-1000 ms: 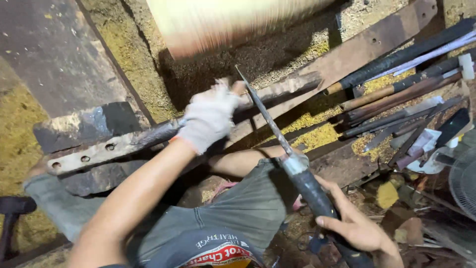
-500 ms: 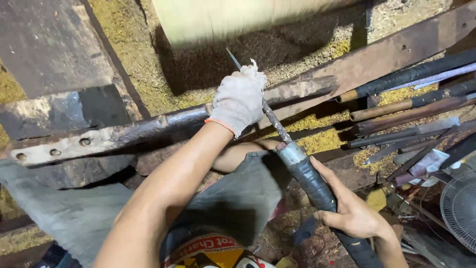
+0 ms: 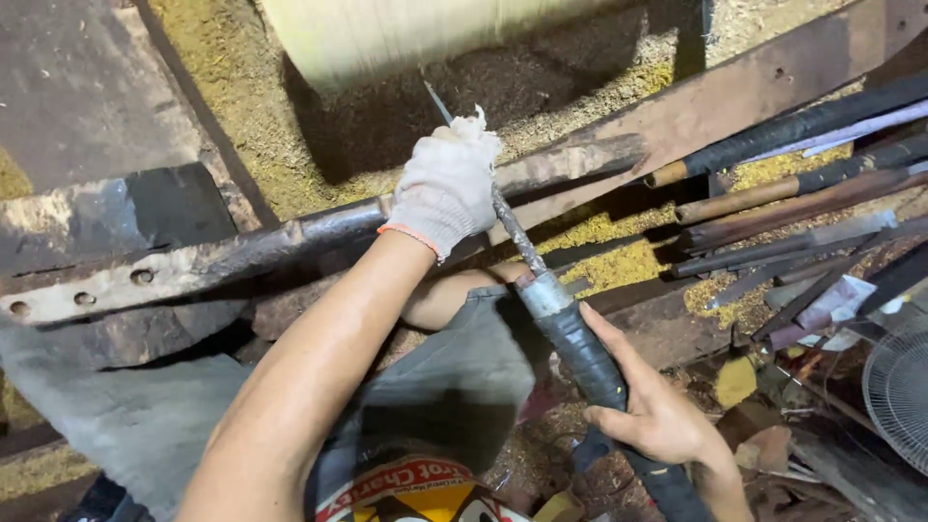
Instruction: Using a rasp/file to shape a piece of wood on a lathe and applying glue.
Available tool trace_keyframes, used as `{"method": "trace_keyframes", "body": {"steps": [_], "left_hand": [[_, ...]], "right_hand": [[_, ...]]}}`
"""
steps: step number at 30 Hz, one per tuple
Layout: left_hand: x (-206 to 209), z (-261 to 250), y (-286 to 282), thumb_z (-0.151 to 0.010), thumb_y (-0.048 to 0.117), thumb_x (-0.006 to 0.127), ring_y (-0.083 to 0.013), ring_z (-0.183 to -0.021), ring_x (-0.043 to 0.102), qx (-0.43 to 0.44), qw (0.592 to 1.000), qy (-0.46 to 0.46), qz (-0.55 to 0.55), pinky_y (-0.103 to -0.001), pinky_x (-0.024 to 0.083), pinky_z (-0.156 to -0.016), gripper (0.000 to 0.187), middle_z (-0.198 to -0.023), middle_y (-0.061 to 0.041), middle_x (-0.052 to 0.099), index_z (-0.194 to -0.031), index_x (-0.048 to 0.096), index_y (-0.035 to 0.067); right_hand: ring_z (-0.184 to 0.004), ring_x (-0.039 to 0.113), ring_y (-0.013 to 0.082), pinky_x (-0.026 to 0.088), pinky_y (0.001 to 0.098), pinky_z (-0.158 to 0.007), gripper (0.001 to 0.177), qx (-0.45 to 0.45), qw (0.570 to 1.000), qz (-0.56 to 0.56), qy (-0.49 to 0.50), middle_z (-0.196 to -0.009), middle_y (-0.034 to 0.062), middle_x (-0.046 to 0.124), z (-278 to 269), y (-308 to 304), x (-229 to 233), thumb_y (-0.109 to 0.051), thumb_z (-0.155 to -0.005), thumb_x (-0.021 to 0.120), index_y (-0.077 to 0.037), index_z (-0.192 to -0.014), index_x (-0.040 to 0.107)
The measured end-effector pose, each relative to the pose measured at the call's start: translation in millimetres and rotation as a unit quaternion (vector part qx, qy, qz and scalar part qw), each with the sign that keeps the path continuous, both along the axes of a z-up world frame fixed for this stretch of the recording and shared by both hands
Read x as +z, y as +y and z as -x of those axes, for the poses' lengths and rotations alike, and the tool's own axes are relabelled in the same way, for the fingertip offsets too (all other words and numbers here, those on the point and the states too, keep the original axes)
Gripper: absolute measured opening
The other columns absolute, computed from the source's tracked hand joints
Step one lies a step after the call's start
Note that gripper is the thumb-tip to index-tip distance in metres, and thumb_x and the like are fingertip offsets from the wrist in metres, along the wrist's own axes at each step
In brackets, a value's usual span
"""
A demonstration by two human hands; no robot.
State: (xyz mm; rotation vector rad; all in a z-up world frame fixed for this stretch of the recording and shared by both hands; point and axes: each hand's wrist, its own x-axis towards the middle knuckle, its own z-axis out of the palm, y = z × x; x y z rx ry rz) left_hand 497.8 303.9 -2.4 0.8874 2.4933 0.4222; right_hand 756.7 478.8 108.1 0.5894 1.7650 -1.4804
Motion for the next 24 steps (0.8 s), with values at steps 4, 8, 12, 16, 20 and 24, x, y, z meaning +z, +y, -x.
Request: {"method": "trace_keyframes", "body": {"steps": [4,8,12,16,20,24], "left_hand": [[-18,-5,-4,-0.079,0.017,0.068,-0.0394,-0.097,0.065,0.01,0.999,0.017,-0.027,-0.05,0.056,-0.078,0.023,-0.106,-0.022,0.062,-0.1,0.069,0.008],[-9,-3,-11,-0.08,0.018,0.069,-0.04,-0.096,0.065,-0.001,0.999,0.017,-0.051,-0.051,0.056,-0.079,0.022,-0.106,-0.021,0.062,-0.1,0.069,0.009],[-7,-2,-11,-0.077,0.02,0.069,-0.0415,-0.096,0.064,-0.003,0.999,0.002,-0.049,-0.051,0.055,-0.078,0.023,-0.107,-0.023,0.061,-0.097,0.068,0.009],[-27,-6,-8,-0.086,0.018,0.064,-0.0426,-0.095,0.064,-0.001,0.996,0.034,-0.084,-0.052,0.055,-0.078,0.018,-0.105,-0.023,0.063,-0.101,0.068,0.009],[-20,0,-5,-0.087,0.019,0.059,-0.0415,-0.094,0.064,-0.011,0.997,0.028,-0.066,-0.051,0.055,-0.077,0.019,-0.105,-0.023,0.063,-0.101,0.068,0.01],[-30,1,-1,-0.088,0.019,0.058,-0.04,-0.098,0.065,-0.047,0.995,0.032,-0.078,-0.05,0.055,-0.081,0.017,-0.105,-0.021,0.065,-0.1,0.069,0.012]], "right_hand": [[-0.113,0.052,0.028,0.05,0.0356,-0.092,0.118,-0.038,0.996,0.002,-0.079,-0.164,0.0131,0.04,-15,-11,-5,0.012,-0.078,0.069,-0.026,-0.172,0.011],[-0.134,0.044,0.0191,0.038,0.0293,-0.105,0.112,-0.032,0.999,0.023,0.011,-0.158,0.0123,0.037,-7,-23,1,0.016,-0.069,0.065,-0.019,-0.164,0.015],[-0.131,0.047,0.0177,0.042,0.0297,-0.103,0.11,-0.07,0.997,0.04,0.009,-0.16,0.0067,0.034,-7,-36,5,0.016,-0.071,0.066,-0.019,-0.162,0.017],[-0.121,0.057,0.0194,0.045,0.0296,-0.102,0.113,-0.108,0.992,0.063,-0.033,-0.138,0.0126,0.058,-17,-40,1,0.017,-0.07,0.062,-0.022,-0.165,0.015],[-0.116,0.06,0.019,0.046,0.03,-0.101,0.109,-0.093,0.995,0.002,-0.045,-0.134,0.0102,0.062,-16,-54,3,0.017,-0.071,0.065,-0.023,-0.163,0.024],[-0.118,0.062,0.0201,0.047,0.0314,-0.104,0.103,-0.125,0.992,0.014,-0.003,-0.148,0.0077,0.054,-17,-66,2,0.017,-0.071,0.07,-0.021,-0.16,0.032]]}}
